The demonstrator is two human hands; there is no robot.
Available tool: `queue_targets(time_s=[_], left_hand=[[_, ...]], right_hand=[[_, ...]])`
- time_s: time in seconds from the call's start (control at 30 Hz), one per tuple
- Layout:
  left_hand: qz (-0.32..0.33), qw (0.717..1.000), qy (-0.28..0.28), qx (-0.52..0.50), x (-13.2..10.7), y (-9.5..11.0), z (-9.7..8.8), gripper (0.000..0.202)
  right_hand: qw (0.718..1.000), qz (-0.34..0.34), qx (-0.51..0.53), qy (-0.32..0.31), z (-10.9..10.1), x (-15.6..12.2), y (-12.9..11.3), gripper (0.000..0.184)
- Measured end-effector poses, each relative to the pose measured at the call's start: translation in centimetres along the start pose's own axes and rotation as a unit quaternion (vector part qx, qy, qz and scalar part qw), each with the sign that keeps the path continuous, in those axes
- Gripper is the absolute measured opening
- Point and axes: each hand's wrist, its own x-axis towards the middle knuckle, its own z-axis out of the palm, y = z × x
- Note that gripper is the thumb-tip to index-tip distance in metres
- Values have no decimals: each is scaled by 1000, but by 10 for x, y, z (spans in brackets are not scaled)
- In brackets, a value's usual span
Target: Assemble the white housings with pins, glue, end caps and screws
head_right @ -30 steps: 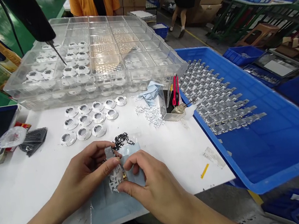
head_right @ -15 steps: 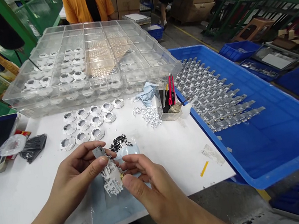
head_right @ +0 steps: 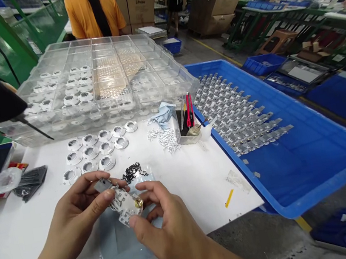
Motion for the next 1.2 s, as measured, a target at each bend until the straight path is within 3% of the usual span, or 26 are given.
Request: queue_targets(time_s=[0.13,0.23,0.33,0.43,0.53,0.6,0.67,0.73,0.8,0.87,1.03,1.2], left_hand=[[1,999,-50,-3,1,-7,-5,33],[3,990,-121,73,-1,-12,-6,43],[32,968,-172,181,-3,-16,-7,53],[52,955,-187,226,-3,-16,-6,47],[42,958,-155,235,-4,-15,-5,38],[36,967,-113,225,-7,-14,-4,38],[31,975,-70,209,-10,-13,-3,40],[31,979,-48,193,-11,-13,-3,41],[33,982,-40,179,-11,-14,-3,42],[34,983,-37,175,-9,-16,-4,45],[32,980,-16,198,-6,-19,-6,55],[37,985,-10,169,-9,-23,-8,51]], right_hand=[[992,-67,-54,93,-16,7,-5,42],[967,-155,-157,126,-26,8,-11,47],[936,-228,-253,92,-27,5,-18,50],[924,-258,-278,48,-25,2,-22,54],[935,-243,-257,18,-35,2,-23,61],[945,-229,-226,56,-53,6,-20,52],[934,-205,-222,189,-78,13,-13,32],[885,-162,-258,353,-106,23,-4,27],[853,-131,-294,412,-131,34,4,34],[849,-105,-331,398,-150,45,7,46],[851,-63,-398,337,-172,78,-3,18],[847,-65,-412,330,-183,107,-9,25]])
